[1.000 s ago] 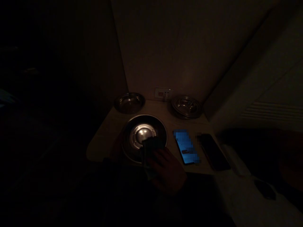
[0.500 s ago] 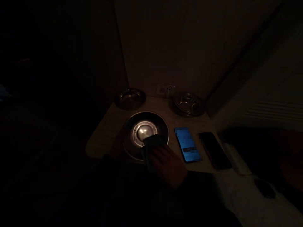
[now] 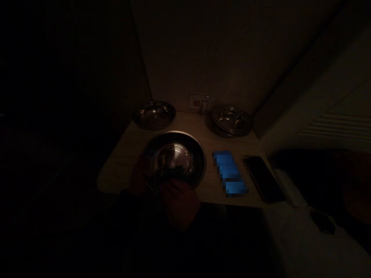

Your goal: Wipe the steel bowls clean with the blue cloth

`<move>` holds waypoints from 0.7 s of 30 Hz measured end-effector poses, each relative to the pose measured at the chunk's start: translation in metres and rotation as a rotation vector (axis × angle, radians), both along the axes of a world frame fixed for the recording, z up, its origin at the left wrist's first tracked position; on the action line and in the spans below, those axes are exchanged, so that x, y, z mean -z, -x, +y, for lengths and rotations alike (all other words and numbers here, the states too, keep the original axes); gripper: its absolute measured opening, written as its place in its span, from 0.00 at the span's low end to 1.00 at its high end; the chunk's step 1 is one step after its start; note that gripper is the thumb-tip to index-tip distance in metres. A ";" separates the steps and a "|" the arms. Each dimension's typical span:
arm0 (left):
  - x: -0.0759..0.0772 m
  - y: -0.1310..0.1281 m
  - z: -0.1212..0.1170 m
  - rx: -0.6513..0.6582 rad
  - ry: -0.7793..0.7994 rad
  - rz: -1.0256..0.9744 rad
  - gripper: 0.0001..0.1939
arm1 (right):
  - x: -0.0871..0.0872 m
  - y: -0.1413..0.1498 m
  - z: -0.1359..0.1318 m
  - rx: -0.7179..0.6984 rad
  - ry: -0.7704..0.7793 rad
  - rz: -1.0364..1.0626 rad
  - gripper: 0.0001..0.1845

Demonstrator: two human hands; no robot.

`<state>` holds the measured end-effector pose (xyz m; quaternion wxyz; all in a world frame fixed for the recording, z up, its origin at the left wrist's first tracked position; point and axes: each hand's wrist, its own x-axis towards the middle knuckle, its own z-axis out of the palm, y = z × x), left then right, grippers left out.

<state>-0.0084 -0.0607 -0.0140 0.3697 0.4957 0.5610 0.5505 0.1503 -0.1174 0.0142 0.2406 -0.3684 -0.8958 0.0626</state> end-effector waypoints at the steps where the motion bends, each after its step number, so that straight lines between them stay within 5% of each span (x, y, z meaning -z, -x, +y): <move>1: -0.002 0.000 0.001 -0.015 0.013 0.001 0.22 | 0.002 0.008 0.000 0.031 0.002 0.042 0.19; 5: -0.016 0.000 0.003 -0.052 0.044 -0.020 0.21 | 0.003 0.014 0.000 0.053 -0.028 0.089 0.20; 13: -0.021 -0.002 0.002 0.009 -0.017 0.077 0.18 | -0.013 -0.044 0.004 -0.106 -0.054 -0.123 0.18; 21: -0.010 0.002 0.004 -0.206 0.175 0.104 0.19 | -0.018 0.032 0.024 0.020 0.146 -0.015 0.20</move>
